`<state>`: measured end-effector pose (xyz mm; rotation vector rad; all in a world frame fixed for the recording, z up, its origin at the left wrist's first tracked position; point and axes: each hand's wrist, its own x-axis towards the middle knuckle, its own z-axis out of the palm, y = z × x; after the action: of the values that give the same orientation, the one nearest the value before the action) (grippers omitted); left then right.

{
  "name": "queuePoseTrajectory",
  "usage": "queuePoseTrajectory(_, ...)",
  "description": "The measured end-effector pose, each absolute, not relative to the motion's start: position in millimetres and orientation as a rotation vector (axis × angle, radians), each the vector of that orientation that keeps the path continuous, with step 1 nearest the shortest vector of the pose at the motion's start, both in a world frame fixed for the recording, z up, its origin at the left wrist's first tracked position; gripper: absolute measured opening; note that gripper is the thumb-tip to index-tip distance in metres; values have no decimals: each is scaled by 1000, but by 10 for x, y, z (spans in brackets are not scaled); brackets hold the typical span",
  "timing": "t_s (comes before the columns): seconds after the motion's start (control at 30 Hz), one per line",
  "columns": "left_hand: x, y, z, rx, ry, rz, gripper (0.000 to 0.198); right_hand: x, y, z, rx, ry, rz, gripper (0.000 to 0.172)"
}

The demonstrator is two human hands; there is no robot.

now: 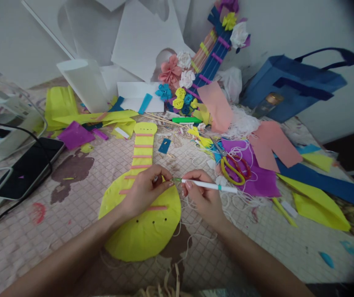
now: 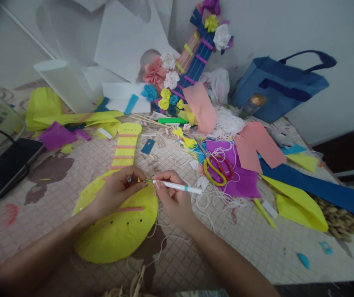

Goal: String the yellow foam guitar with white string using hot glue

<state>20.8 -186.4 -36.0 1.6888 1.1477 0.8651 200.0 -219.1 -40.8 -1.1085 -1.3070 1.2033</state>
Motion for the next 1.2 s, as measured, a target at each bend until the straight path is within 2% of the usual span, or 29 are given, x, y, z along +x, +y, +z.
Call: queuePoseTrajectory(1.2, 194, -1862, -364, 1652, 1126, 881, 7, 1999, -2191, -384, -1104, -1304, 1153, 6)
